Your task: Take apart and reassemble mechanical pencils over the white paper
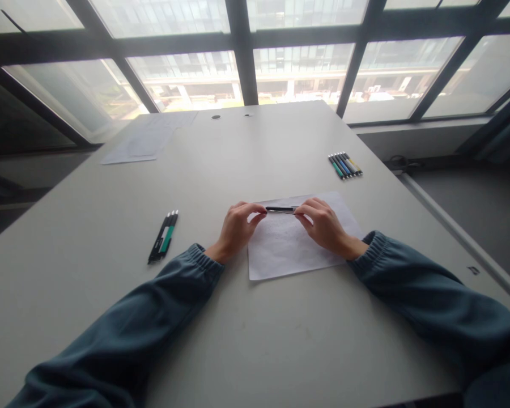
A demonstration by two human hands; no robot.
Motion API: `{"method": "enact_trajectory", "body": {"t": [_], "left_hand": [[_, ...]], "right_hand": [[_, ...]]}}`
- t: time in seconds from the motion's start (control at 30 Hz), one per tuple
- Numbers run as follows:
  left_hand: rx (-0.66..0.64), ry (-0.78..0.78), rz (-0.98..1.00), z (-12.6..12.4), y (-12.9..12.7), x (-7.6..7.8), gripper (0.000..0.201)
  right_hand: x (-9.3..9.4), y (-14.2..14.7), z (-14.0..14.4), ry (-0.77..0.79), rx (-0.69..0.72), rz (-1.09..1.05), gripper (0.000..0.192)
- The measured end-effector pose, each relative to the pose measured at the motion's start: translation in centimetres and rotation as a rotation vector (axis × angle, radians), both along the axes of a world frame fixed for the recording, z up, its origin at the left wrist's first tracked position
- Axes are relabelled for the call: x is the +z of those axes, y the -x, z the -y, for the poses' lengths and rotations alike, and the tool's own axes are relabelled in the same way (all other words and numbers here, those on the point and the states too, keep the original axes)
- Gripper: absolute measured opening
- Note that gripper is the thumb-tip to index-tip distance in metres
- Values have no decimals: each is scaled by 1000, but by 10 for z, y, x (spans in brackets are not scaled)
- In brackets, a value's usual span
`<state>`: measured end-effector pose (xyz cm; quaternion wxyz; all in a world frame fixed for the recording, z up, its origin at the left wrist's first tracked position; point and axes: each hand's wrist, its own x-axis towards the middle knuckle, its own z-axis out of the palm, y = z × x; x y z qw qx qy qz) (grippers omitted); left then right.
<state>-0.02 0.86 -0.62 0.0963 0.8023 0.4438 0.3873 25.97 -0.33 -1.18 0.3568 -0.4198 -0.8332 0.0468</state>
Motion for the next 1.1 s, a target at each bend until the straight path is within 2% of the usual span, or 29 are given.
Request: {"method": "enact_trajectory", "body": {"t": [0.43,1.1], "left_hand": [[-44,-46,65,1,-2,2,6],[-198,-90,89,1,-3,3,10]], "right_hand": [[0,0,-1,-24,36,13,16],[-2,0,-1,-61,115,6,16]]}}
